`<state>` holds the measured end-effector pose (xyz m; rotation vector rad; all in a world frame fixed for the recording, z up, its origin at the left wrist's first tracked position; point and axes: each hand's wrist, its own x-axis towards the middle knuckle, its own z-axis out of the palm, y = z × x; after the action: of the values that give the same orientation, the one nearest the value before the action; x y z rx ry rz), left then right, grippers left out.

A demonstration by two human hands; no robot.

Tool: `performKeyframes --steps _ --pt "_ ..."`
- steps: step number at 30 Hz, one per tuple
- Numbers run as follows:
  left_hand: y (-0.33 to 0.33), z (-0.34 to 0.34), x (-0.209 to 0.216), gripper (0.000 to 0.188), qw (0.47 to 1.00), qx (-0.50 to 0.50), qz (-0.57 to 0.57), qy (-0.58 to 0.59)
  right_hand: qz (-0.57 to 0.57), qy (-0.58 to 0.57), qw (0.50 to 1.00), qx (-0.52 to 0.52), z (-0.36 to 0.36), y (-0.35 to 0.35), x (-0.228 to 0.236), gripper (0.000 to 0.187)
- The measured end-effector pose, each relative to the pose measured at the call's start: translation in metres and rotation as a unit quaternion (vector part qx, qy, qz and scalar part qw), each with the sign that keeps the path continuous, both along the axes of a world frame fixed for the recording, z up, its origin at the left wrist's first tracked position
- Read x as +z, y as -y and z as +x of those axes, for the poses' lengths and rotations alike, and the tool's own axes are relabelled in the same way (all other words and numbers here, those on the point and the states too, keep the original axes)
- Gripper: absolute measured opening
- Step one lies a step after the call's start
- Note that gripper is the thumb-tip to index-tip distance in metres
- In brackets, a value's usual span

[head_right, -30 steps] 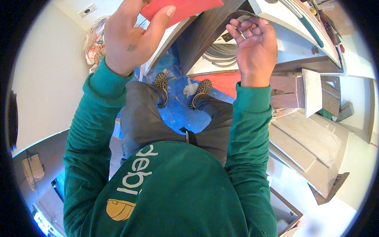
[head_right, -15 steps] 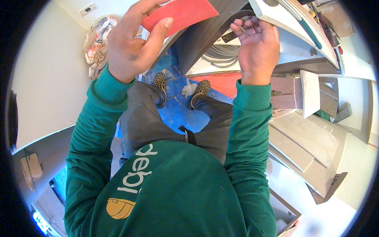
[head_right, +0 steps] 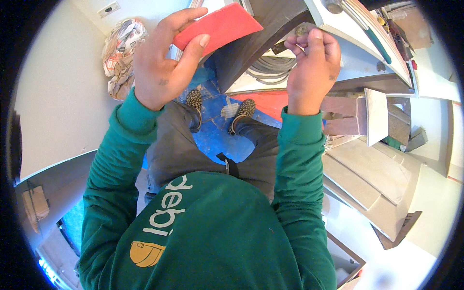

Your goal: The person assembles a cabinet by attaching a wooden trim piece to the edge of a cabinet door. They use a hammer and a small block to tap the trim into place, then apply a liquid from a bottle onto a pink pad and rub it along the trim edge.

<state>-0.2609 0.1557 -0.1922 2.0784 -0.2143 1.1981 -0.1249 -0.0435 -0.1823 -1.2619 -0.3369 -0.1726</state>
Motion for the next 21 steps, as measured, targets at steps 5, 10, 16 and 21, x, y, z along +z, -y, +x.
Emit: performKeyframes --steps 5,10,16,21 --pt "0.000 -0.009 -0.003 0.036 0.999 -0.004 -0.040 -0.032 -0.059 0.054 0.997 -0.011 -0.012 0.006 -0.010 0.024" --pt "-0.002 -0.013 -0.011 0.031 0.996 0.008 -0.084 0.018 -0.096 0.045 0.994 -0.013 -0.020 0.016 -0.018 0.026" --pt "0.002 -0.047 -0.016 0.022 0.959 -0.005 -0.284 -0.011 -0.162 -0.009 0.987 0.017 -0.042 0.055 -0.061 0.025" --pt "0.010 -0.070 -0.025 0.020 0.979 -0.034 -0.201 0.021 -0.284 -0.099 0.953 0.026 -0.067 0.121 -0.118 0.023"
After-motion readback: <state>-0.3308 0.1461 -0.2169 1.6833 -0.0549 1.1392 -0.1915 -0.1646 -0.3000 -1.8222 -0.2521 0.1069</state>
